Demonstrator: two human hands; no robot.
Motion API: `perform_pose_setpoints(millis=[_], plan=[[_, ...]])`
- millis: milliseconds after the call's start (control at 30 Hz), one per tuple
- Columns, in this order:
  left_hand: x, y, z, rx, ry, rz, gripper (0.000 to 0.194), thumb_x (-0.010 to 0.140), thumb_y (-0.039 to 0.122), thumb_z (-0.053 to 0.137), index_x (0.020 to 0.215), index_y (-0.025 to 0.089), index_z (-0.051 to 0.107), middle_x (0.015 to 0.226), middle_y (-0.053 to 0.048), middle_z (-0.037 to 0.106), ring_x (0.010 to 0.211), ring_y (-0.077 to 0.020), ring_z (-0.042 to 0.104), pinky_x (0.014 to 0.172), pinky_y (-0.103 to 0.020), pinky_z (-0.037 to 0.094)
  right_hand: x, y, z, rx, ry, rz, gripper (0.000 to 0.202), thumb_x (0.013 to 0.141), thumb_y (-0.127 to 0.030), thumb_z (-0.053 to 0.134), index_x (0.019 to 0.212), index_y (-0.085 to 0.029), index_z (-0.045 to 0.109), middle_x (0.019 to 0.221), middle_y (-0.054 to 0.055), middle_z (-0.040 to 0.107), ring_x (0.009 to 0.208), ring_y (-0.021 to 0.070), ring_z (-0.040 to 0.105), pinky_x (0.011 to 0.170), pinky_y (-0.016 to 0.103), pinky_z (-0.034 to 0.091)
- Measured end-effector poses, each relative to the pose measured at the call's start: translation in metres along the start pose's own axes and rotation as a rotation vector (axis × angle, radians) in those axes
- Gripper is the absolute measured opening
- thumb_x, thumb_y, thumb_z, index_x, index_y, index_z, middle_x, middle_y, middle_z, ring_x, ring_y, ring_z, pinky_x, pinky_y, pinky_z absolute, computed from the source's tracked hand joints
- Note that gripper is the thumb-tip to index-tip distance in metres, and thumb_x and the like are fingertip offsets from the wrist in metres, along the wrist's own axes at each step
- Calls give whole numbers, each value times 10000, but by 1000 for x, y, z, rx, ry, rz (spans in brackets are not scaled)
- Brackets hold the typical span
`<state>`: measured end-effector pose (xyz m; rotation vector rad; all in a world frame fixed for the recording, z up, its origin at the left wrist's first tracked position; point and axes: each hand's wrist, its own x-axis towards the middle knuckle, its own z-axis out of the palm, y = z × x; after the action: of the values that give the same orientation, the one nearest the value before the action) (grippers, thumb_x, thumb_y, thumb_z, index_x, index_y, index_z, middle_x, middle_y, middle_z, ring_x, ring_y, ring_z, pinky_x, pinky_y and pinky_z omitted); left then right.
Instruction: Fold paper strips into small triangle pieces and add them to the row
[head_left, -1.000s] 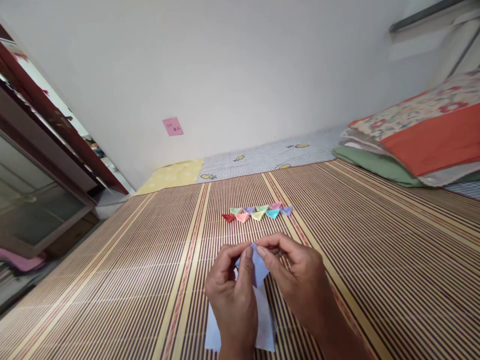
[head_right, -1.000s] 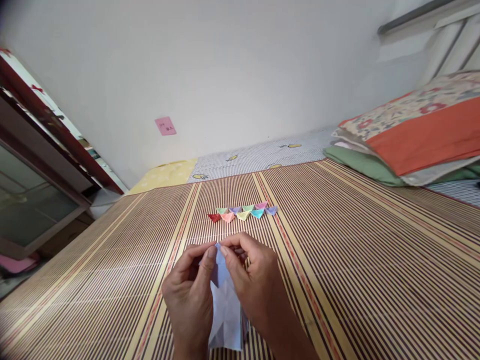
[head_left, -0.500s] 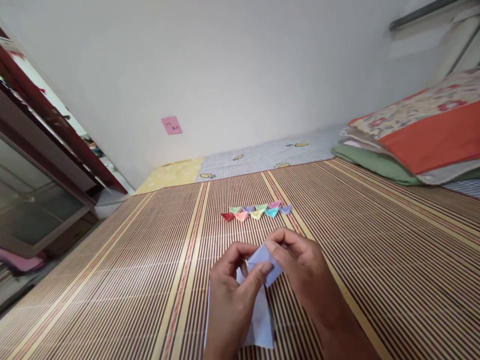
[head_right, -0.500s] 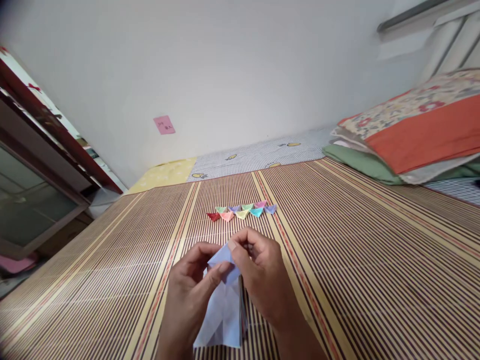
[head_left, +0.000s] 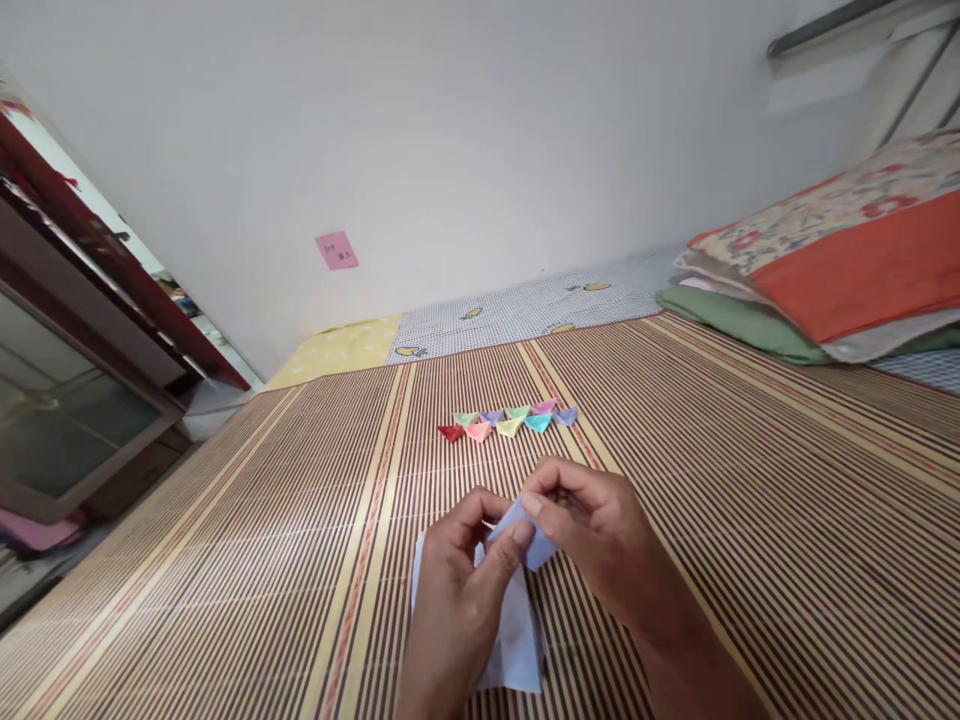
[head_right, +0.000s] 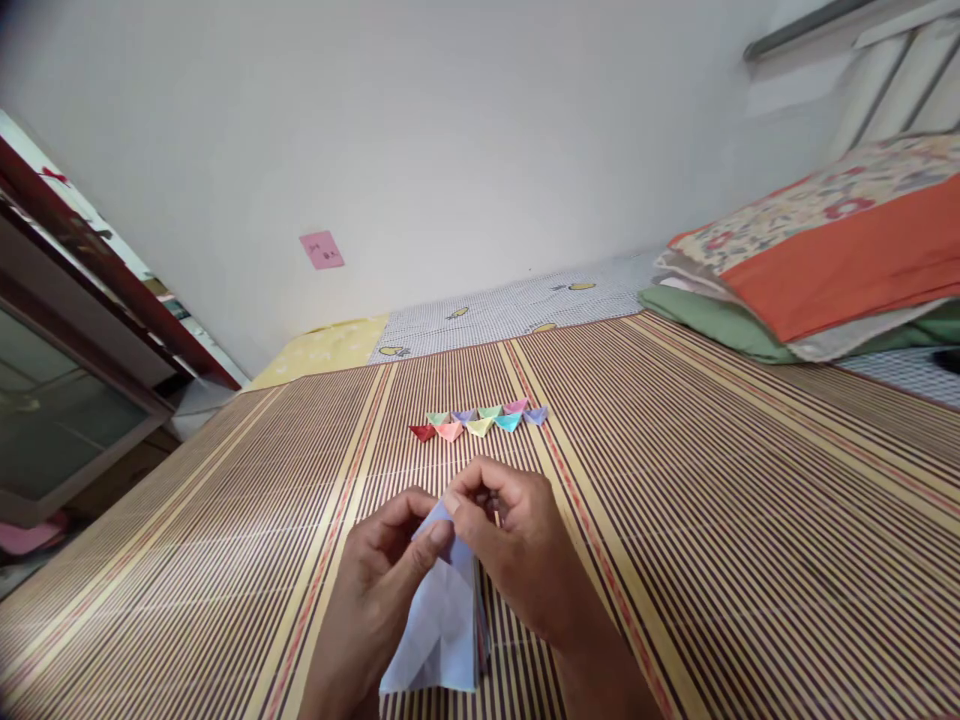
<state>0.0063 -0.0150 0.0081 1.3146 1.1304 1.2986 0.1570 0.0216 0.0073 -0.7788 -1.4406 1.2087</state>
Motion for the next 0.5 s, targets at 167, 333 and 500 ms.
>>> perform_pose_setpoints(millis=[167, 333, 500], plan=[[2, -4, -1, -181, 29, -29, 244, 850, 338, 805, 731, 176, 666, 686, 17, 583, 653, -125, 509, 630, -236, 415, 4, 2, -2, 92, -90, 15, 201, 964, -307, 621, 809, -189, 672, 732, -19, 597, 682, 129, 528, 623, 255, 423], [6, -10, 4, -326, 178, 2, 216, 849, 319, 815, 739, 176, 695, 690, 25, 604, 666, -103, 525, 666, -213, 438, 3, 6, -3, 33, -121, 96, 260, 953, -374, 668, 775, -192, 619, 684, -41, 513, 637, 121, 454, 568, 255, 364], [7, -11, -4, -244, 161, -29, 213, 832, 319, 830, 749, 174, 698, 657, 39, 566, 621, -89, 465, 603, -194, 394, -1, 2, -1, -141, -161, 59, 286, 956, -299, 624, 702, -200, 538, 633, -59, 418, 586, 113, 372, 521, 265, 279]])
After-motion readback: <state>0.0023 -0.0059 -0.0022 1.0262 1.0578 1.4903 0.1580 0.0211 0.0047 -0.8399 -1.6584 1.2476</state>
